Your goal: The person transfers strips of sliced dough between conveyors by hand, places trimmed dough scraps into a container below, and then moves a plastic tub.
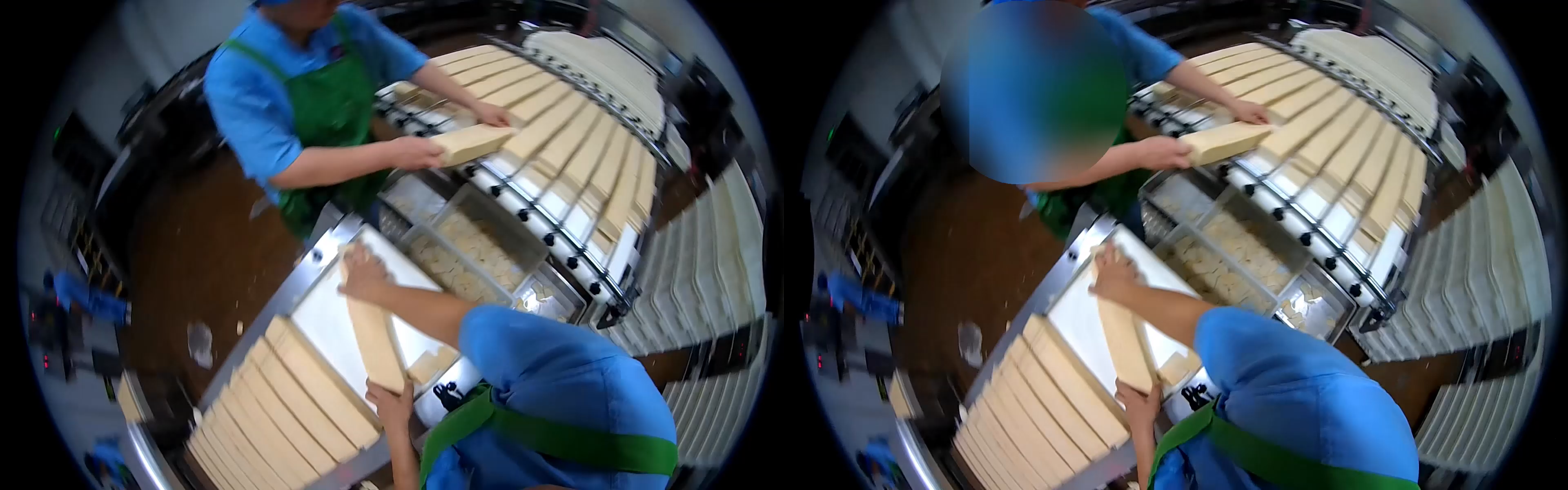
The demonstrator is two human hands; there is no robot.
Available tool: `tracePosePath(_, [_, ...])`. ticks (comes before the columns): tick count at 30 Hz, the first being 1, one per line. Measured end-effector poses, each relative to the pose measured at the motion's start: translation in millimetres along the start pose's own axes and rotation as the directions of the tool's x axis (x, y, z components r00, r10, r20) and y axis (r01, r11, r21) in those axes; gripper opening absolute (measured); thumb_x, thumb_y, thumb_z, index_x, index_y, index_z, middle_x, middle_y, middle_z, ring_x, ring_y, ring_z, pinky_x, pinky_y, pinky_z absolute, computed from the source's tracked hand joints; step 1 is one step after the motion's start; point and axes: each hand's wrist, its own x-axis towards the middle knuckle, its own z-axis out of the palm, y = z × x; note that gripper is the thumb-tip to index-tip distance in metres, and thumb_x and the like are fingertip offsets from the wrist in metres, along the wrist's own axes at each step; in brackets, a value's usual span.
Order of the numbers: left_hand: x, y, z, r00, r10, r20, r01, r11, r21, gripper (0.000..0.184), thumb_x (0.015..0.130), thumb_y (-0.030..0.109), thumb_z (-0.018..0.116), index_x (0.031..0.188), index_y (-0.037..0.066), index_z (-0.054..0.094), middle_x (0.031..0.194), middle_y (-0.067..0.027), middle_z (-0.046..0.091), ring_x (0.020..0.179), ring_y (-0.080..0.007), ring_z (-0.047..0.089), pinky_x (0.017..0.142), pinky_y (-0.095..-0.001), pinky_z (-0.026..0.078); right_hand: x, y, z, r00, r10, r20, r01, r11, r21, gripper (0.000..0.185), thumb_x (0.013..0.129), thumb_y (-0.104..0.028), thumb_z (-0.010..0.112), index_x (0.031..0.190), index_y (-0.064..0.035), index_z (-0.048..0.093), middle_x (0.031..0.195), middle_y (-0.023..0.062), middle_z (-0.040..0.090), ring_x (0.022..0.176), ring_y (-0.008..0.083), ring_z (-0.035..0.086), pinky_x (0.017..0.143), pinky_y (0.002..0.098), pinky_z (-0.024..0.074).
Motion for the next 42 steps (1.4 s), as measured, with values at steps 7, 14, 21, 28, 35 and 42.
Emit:
tracePosePath(7, [7, 45, 24, 0.979, -0.161, -0.125, 0.169, 0.984, 0.054, 0.086, 0.073, 0.031, 0.072, 0.129, -0.008, 0.02, 0.117, -0.0324, 0.032, 0.093, -0.0534, 0.05, 0.091, -0.0535, 0.044, -13, 38, -23, 0.998, 0.055, 0.012, -0.055, 0.899, 0.434, 0.087, 0.066, -0.035, 0.075, 0.134, -0.0041, 0.031, 0.151, 0.0275, 0.005, 0.131, 0.0477, 0.027, 0.098, 0.0508, 0.0391])
tracePosePath(14, [0, 158, 57, 0.921, 0.317, -0.229, -0.33, 0.944, -0.022, 0.074, 0.069, 0.0, 0.065, 0.134, -0.003, 0.03, 0.125, -0.0286, 0.025, 0.109, -0.045, 0.039, 0.095, -0.0456, 0.037, -85, 225, -136, 0.829, 0.486, -0.278, -0.155, 0.675, 0.721, 0.082, 0.074, -0.035, 0.067, 0.136, -0.0011, 0.026, 0.133, 0.0254, 0.031, 0.116, 0.0461, 0.047, 0.097, 0.0494, 0.043])
tracePosePath(21, [-18, 237, 157, 0.136, 0.984, -0.114, -0.976, 0.153, 0.155, 0.068, 0.073, 0.01, 0.071, 0.135, 0.017, 0.045, 0.127, -0.0183, 0.029, 0.104, -0.0376, 0.047, 0.086, -0.0429, 0.046, -224, 460, -229, 0.499, 0.836, -0.227, -0.28, 0.404, 0.871, 0.086, 0.076, -0.045, 0.067, 0.136, 0.0009, 0.026, 0.131, 0.0284, 0.032, 0.107, 0.0448, 0.054, 0.08, 0.0494, 0.0537])
tracePosePath(28, [-74, 318, 205, -0.338, 0.927, 0.165, -0.865, -0.237, -0.443, 0.05, 0.081, 0.005, 0.056, 0.13, 0.017, 0.052, 0.094, -0.0073, 0.05, 0.072, -0.0247, 0.057, 0.06, -0.035, 0.05, -302, 610, -223, 0.554, 0.796, -0.246, -0.587, 0.582, 0.562, 0.078, 0.078, -0.055, 0.05, 0.13, 0.0031, 0.043, 0.129, 0.0318, 0.047, 0.114, 0.0461, 0.05, 0.096, 0.0565, 0.0381])
tracePosePath(35, [-94, 324, 258, -0.562, 0.806, 0.186, -0.696, -0.34, -0.632, 0.041, 0.079, 0.005, 0.06, 0.119, 0.013, 0.059, 0.129, -0.0124, 0.035, 0.088, -0.0215, 0.063, 0.075, -0.031, 0.055, -290, 645, -256, 0.685, 0.693, -0.222, -0.674, 0.72, 0.167, 0.065, 0.085, -0.052, 0.037, 0.122, -0.0026, 0.056, 0.129, 0.0222, 0.053, 0.122, 0.0403, 0.04, 0.102, 0.0471, 0.0237])
tracePosePath(42, [-93, 345, 278, -0.499, 0.814, 0.298, -0.749, -0.231, -0.621, 0.042, 0.077, 0.007, 0.06, 0.118, 0.012, 0.057, 0.125, -0.0133, 0.04, 0.084, -0.024, 0.064, 0.068, -0.0333, 0.055, -267, 677, -267, 0.65, 0.755, -0.086, -0.727, 0.651, 0.22, 0.061, 0.088, -0.045, 0.034, 0.12, 0.0015, 0.057, 0.139, 0.0232, 0.043, 0.128, 0.0384, 0.037, 0.105, 0.0485, 0.0223])
